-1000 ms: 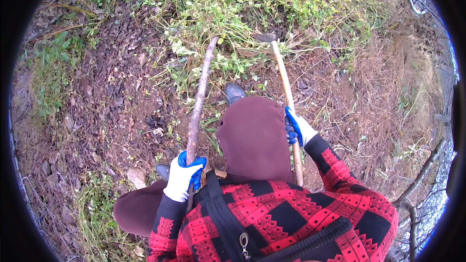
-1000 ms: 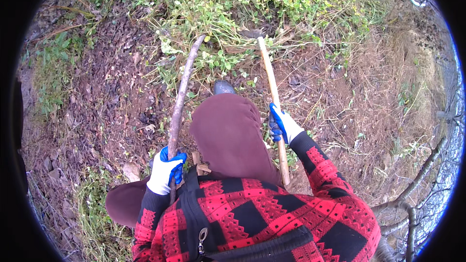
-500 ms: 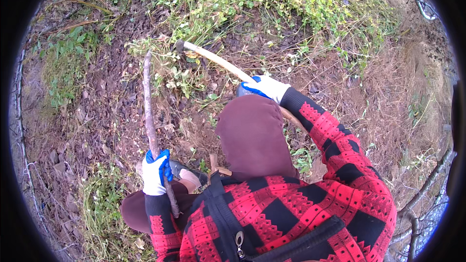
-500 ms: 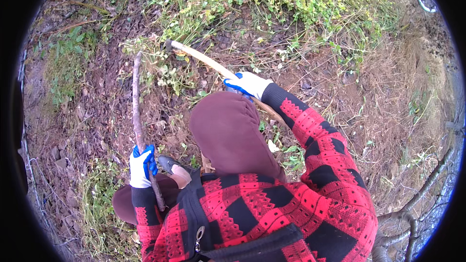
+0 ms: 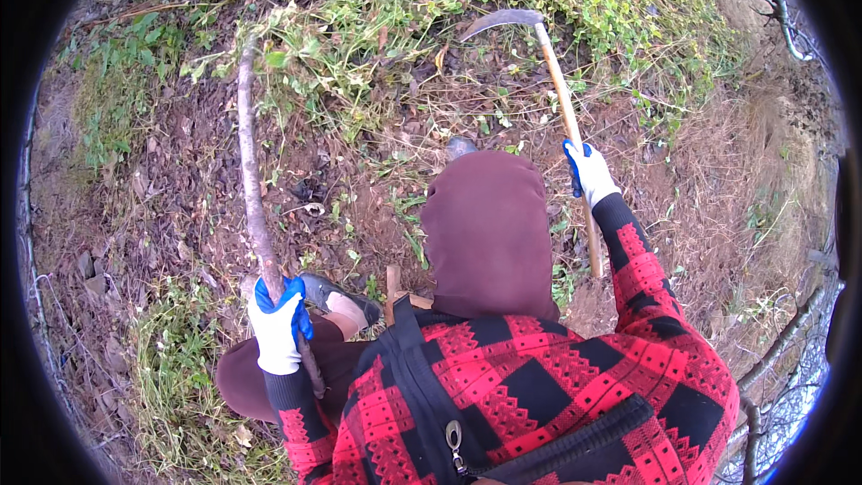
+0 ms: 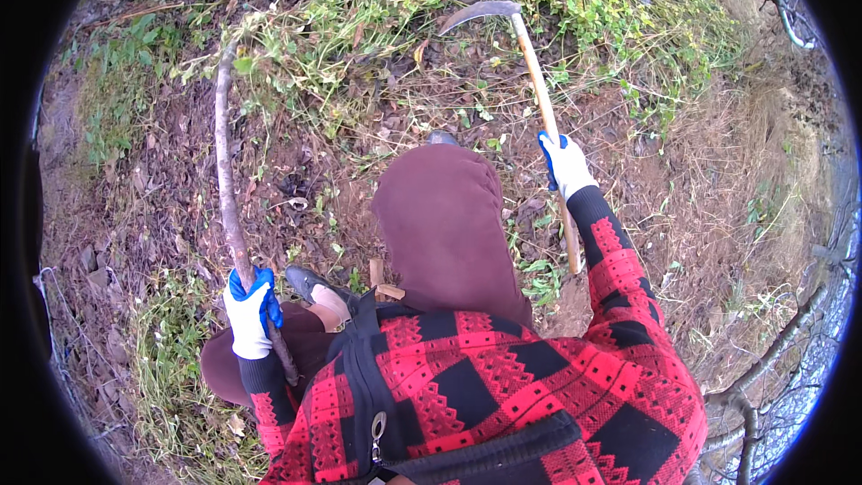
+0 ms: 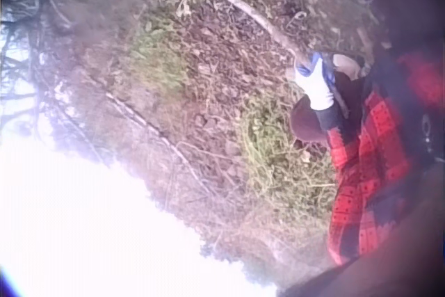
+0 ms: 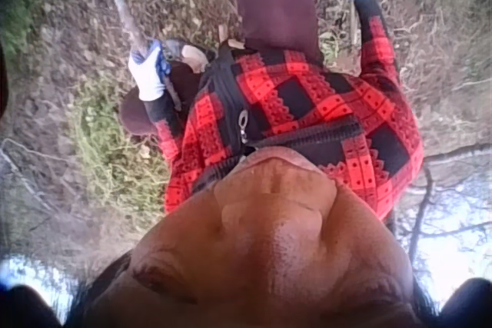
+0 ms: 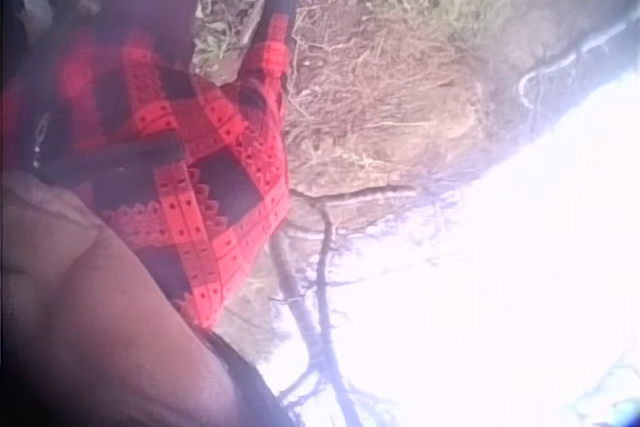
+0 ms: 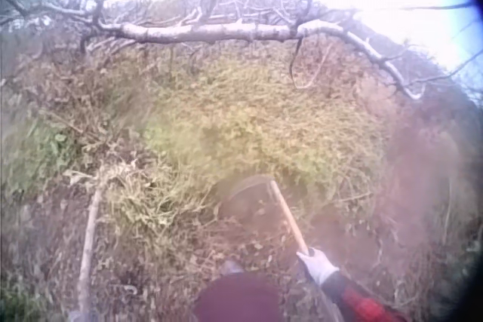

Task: The person uses two long sticks to pull and move dry branches and debris on the ground. They repeatedly reach, grasp, and drag the branches across the soil and grass, clearing a small area.

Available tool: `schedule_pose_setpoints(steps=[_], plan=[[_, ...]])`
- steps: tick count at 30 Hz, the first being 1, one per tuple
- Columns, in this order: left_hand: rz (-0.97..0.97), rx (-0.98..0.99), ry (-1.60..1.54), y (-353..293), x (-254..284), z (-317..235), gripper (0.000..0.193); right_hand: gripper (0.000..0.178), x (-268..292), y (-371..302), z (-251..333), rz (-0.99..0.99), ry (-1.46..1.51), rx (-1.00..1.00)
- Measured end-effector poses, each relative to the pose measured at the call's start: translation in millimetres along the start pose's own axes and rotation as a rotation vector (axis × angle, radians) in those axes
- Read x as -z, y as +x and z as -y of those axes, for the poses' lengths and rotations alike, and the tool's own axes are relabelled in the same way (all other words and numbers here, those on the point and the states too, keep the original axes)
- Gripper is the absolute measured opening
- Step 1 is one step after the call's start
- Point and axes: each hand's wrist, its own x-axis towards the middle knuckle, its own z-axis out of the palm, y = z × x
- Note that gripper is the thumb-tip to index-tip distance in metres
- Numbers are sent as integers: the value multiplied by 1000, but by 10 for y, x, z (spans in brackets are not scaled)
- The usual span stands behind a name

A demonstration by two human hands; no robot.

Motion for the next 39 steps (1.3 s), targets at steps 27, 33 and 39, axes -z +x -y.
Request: schedule_pose_setpoints(steps=[27, 33, 39], plan=[[327, -376, 1121, 922, -803, -335, 32, 22, 32, 430, 439, -13, 319, 179], [478, -392, 1372, 1565, -1210, -322, 31, 40, -85, 1615, 1797, -322, -280, 445], [477, -190, 1274, 1773, -1383, -259, 32, 56, -1182, 2690, 3053, -175, -470, 427]])
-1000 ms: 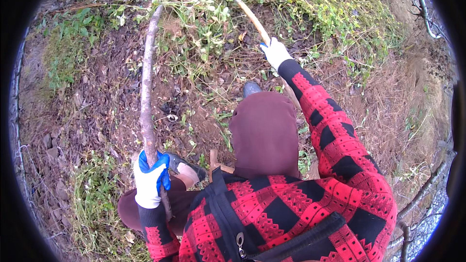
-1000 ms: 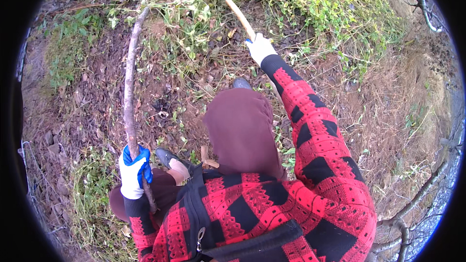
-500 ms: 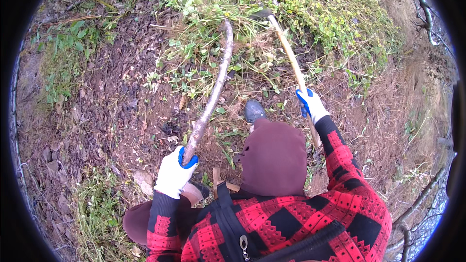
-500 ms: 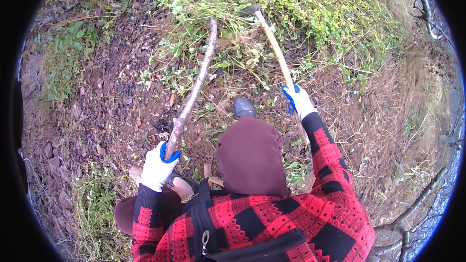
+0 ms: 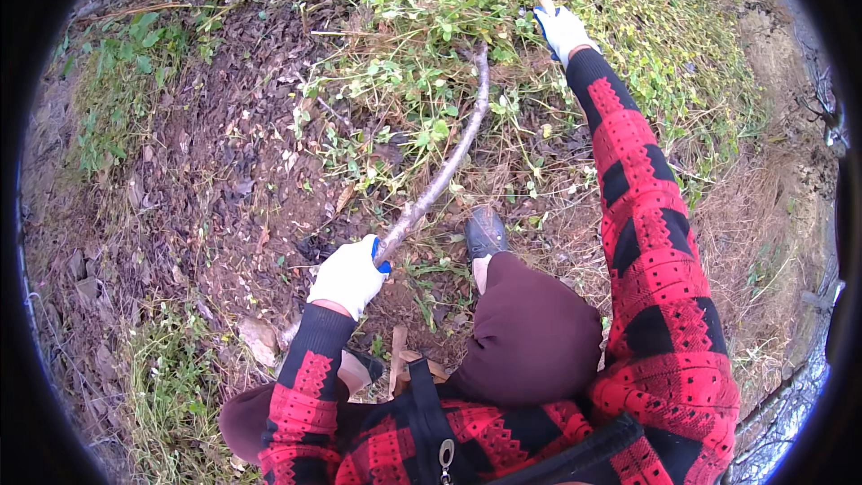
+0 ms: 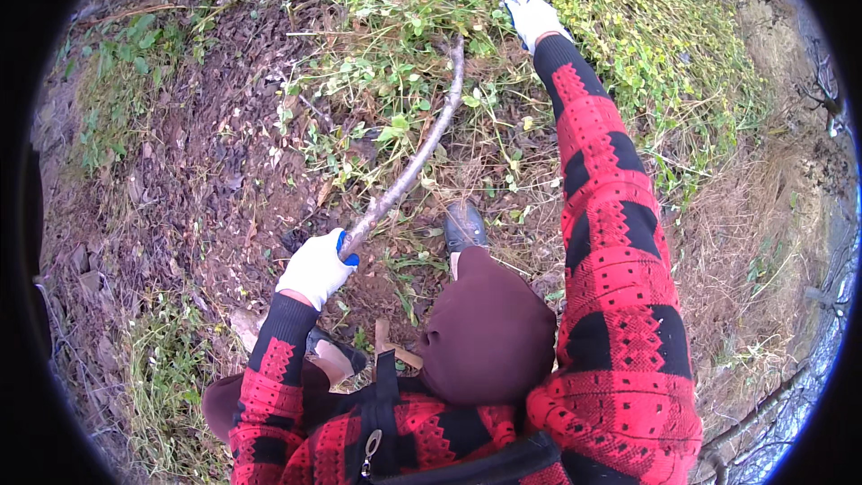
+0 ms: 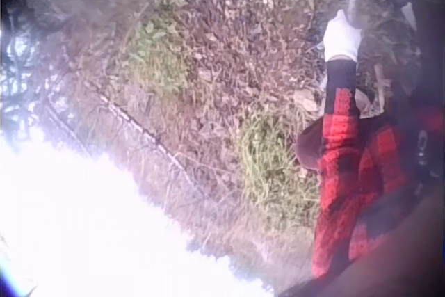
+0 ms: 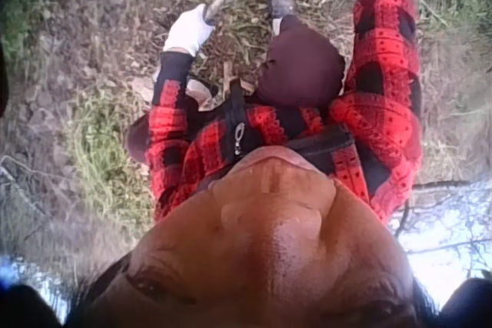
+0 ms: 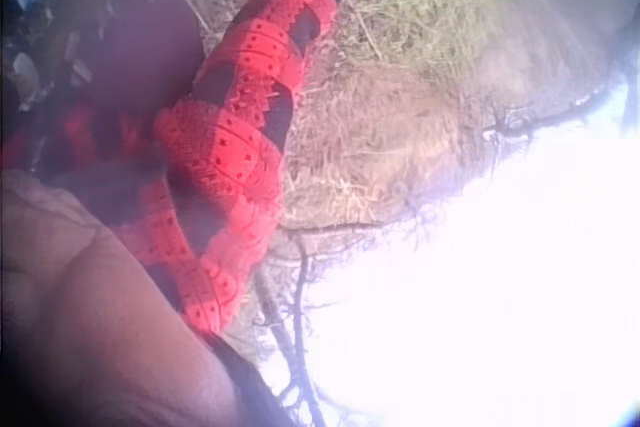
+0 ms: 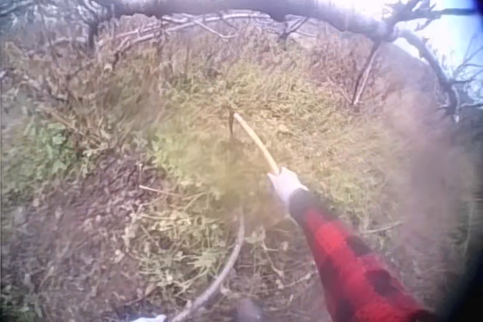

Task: The person uses two long sticks to pull and move dry branches and debris on the ground. They repeatedly reach, grasp, and drag the branches across the soil and grass, clearing a small area.

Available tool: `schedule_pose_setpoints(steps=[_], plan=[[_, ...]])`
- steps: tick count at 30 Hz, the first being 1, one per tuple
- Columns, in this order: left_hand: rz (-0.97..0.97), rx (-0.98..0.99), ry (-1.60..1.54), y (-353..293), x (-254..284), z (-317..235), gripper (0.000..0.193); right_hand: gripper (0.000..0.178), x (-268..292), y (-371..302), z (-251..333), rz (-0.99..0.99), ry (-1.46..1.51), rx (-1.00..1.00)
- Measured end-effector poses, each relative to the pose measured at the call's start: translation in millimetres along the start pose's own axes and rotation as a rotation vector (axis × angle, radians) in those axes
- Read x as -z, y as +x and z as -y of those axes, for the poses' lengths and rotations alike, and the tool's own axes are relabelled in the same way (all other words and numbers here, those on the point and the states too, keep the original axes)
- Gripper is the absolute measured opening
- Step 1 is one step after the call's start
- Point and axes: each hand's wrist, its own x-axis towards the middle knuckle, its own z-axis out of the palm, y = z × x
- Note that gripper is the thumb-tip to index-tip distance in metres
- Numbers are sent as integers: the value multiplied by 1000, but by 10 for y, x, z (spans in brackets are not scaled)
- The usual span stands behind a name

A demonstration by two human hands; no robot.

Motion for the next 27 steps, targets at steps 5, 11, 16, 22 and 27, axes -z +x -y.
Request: schedule_pose_setpoints(steps=[5, 11, 16, 22, 27], plan=[[16, 34, -108, 115, -7, -83, 29, 45, -438, 392, -24, -87, -431, 59], [-23, -85, -205, 323, 135, 1, 31, 45, -7, -422, -1102, -94, -450, -38], [-3, -81, -201, 336, 192, 45, 32, 44, 255, -1409, -1691, -162, -372, -116], [-36, -105, -209, 315, 88, 124, 31, 39, 447, -3000, -2002, -119, -145, -314], [-27, -74, -202, 337, -152, 74, 31, 32, 709, -3419, -1795, -141, -28, -236]])
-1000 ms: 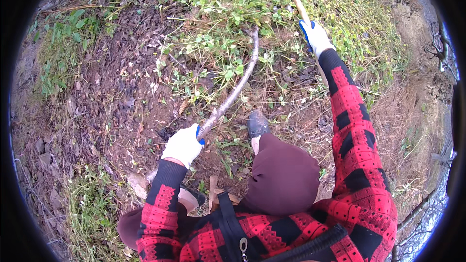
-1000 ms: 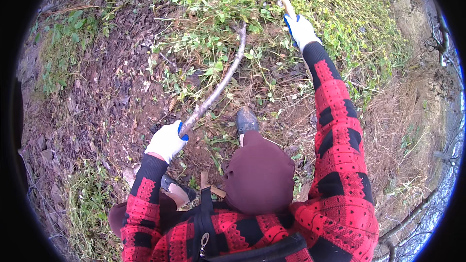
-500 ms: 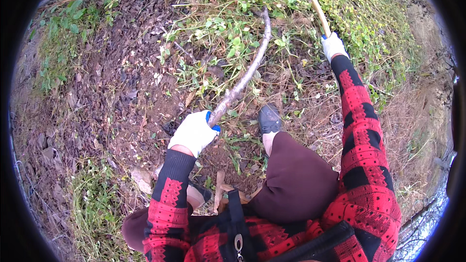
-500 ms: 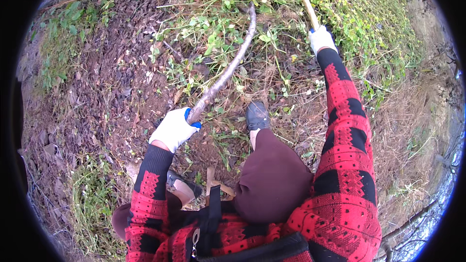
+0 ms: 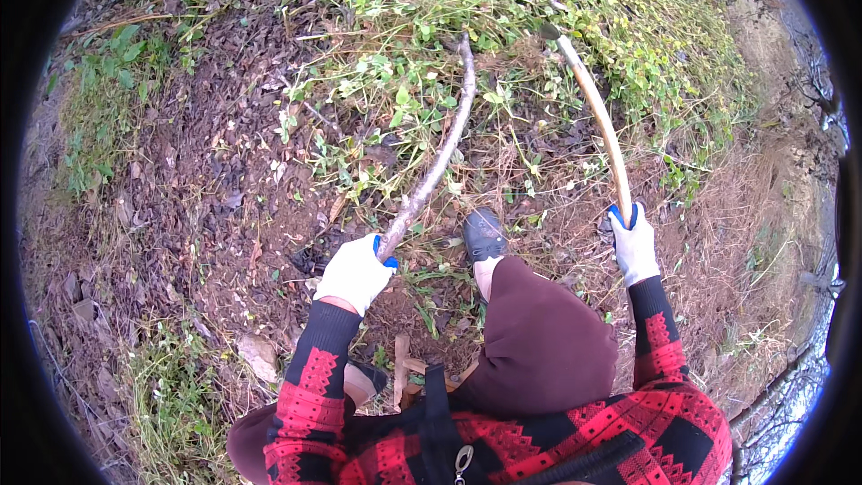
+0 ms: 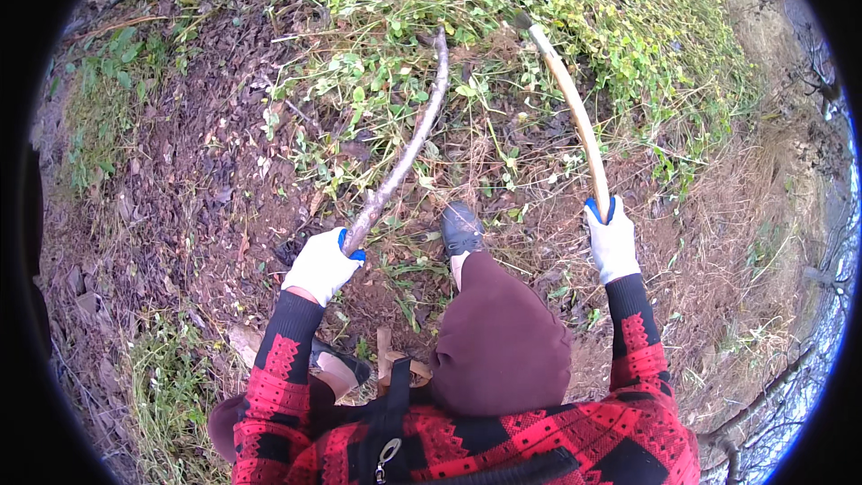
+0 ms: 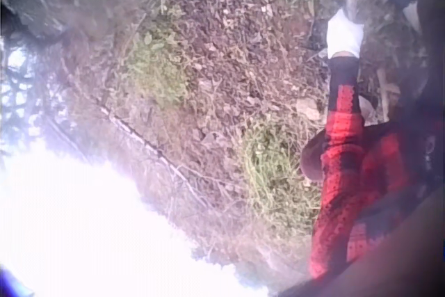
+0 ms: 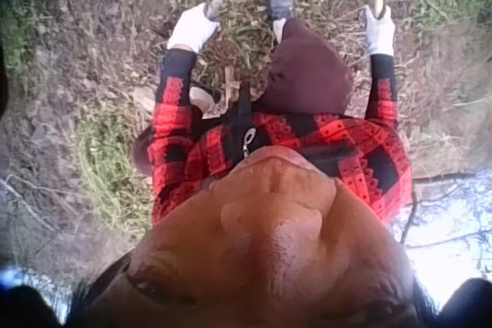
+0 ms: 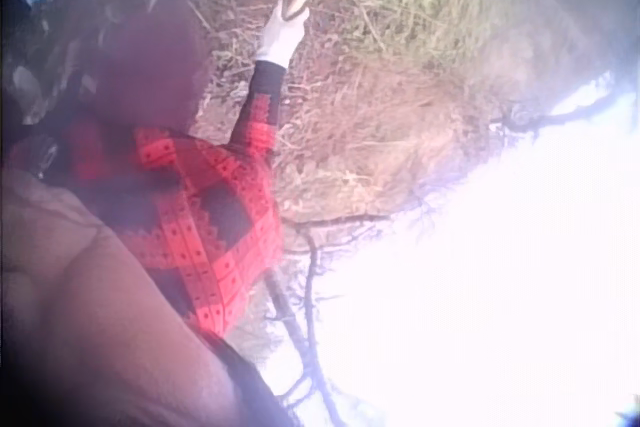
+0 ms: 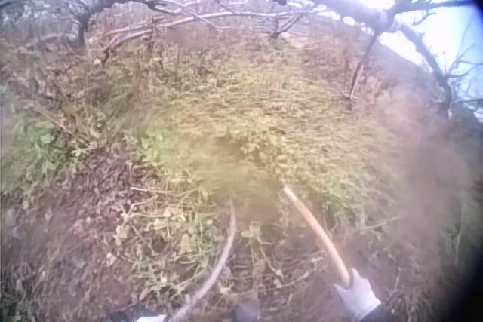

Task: The person uses two long sticks to pull and move dry branches and debris on the ground. They repeatedly reach, grasp, and drag the branches across the soil and grass, clearing a small area.

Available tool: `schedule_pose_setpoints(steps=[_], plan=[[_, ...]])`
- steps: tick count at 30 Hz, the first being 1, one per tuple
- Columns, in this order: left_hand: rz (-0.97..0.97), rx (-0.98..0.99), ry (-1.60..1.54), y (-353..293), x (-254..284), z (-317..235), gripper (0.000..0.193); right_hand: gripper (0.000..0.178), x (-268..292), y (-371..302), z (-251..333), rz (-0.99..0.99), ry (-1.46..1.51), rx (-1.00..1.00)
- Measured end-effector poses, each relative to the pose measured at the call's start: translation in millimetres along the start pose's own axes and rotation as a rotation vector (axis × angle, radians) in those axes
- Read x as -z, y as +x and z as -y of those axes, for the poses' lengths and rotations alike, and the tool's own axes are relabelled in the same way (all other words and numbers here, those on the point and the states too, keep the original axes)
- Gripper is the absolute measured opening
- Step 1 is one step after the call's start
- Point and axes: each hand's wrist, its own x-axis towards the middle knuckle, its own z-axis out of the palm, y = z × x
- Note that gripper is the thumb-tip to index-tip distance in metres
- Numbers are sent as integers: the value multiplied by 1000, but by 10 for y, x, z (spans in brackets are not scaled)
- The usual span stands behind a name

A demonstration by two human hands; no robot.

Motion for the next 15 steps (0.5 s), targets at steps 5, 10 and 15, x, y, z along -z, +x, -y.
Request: schedule_pose_setpoints(steps=[5, 10, 15], plan=[[-16, 61, 52, -31, -107, -74, 31, 30, -106, 1505, 1244, 12, 356, 66], [8, 101, 43, -37, -63, -153, 30, 34, -811, 2705, 2486, 269, 713, 161], [32, 148, -6, -46, -78, -259, 30, 40, -1516, 3472, 3001, 101, 44, 281]])
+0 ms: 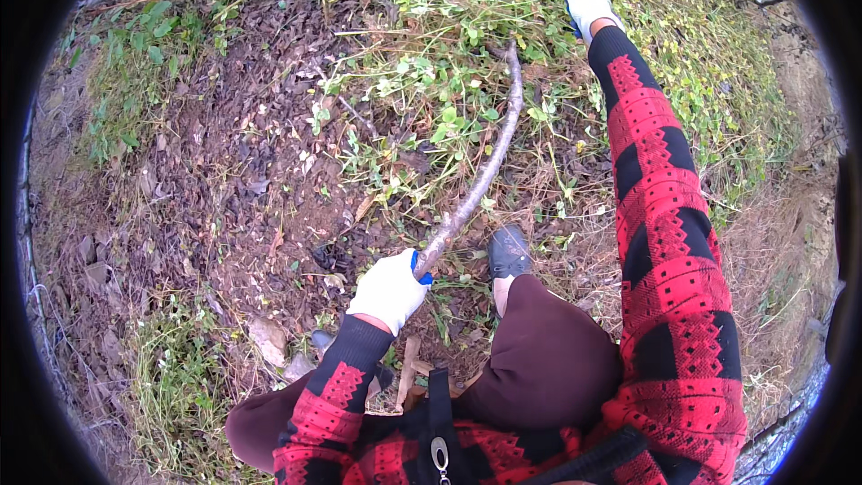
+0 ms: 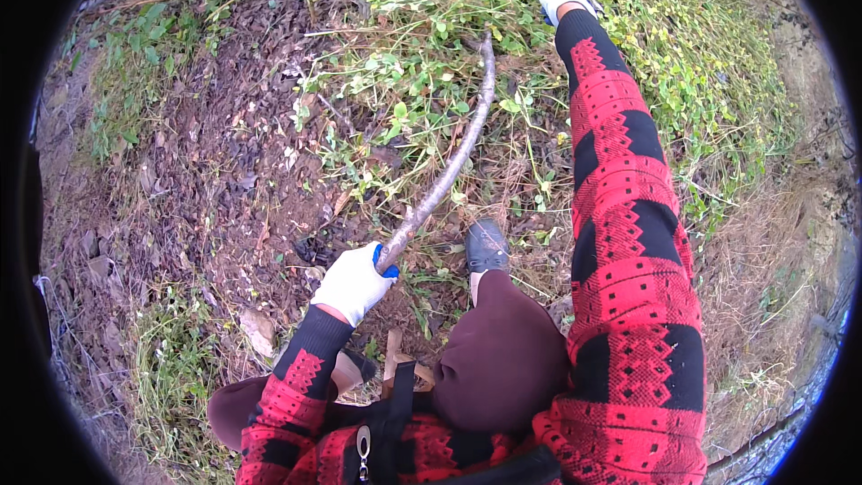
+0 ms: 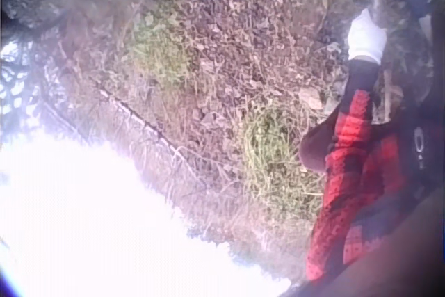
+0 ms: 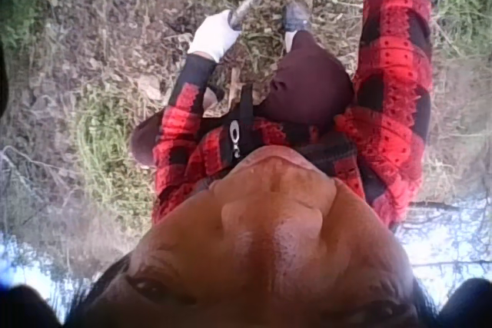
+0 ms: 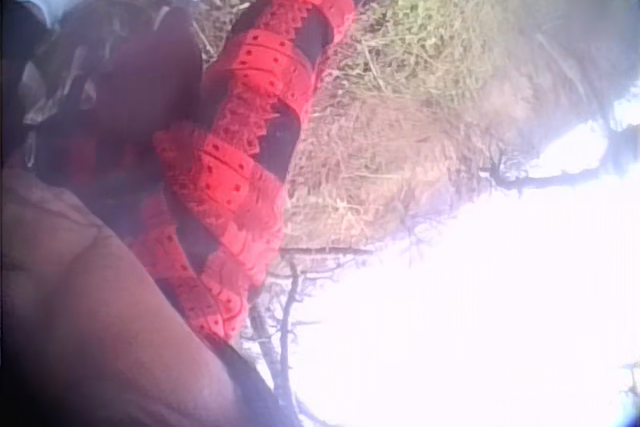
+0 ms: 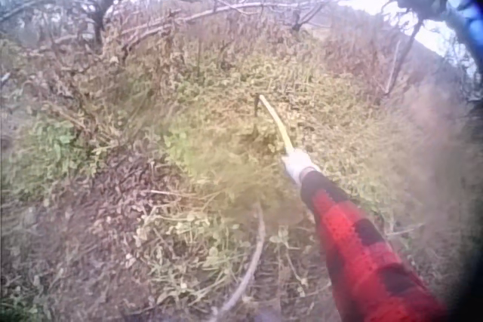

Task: The person uses two long sticks to pull and move dry branches and debris on the ground. They repeatedly reach, grasp, and drag the branches across the soil and grass, clearing a small area.

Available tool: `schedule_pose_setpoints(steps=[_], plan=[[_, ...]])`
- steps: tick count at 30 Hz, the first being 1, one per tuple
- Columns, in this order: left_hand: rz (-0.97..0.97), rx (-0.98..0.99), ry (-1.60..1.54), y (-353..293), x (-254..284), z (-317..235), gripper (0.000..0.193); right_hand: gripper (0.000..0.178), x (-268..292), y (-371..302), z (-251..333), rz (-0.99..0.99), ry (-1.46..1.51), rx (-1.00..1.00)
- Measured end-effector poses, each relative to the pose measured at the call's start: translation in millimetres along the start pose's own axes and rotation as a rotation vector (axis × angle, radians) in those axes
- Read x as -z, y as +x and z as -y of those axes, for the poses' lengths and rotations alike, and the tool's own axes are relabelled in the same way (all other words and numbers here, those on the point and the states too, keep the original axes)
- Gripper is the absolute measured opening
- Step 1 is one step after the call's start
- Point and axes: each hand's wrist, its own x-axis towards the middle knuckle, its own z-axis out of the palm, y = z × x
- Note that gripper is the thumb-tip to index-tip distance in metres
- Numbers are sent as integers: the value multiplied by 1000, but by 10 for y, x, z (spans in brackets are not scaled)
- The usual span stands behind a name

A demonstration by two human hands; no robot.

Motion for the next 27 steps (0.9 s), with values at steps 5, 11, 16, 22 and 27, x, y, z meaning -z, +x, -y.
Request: schedule_pose_setpoints(steps=[5, 11, 16, 22, 27], plan=[[-8, -16, 18, 21, -4, 40, 29, 42, -240, -382, -776, 76, -293, -111], [-34, -48, 28, 36, -10, 113, 30, 45, 80, -1670, -1749, -110, -355, -124], [-44, -79, 30, 48, -24, 208, 31, 35, 580, -3435, -1989, -78, -276, -186], [-70, -61, 26, 37, -357, 315, 32, 29, 1130, -4850, -1935, -47, -158, -348], [-86, -40, -20, 4, -530, 248, 32, 38, 1190, -3801, -1507, -196, -133, -139]])
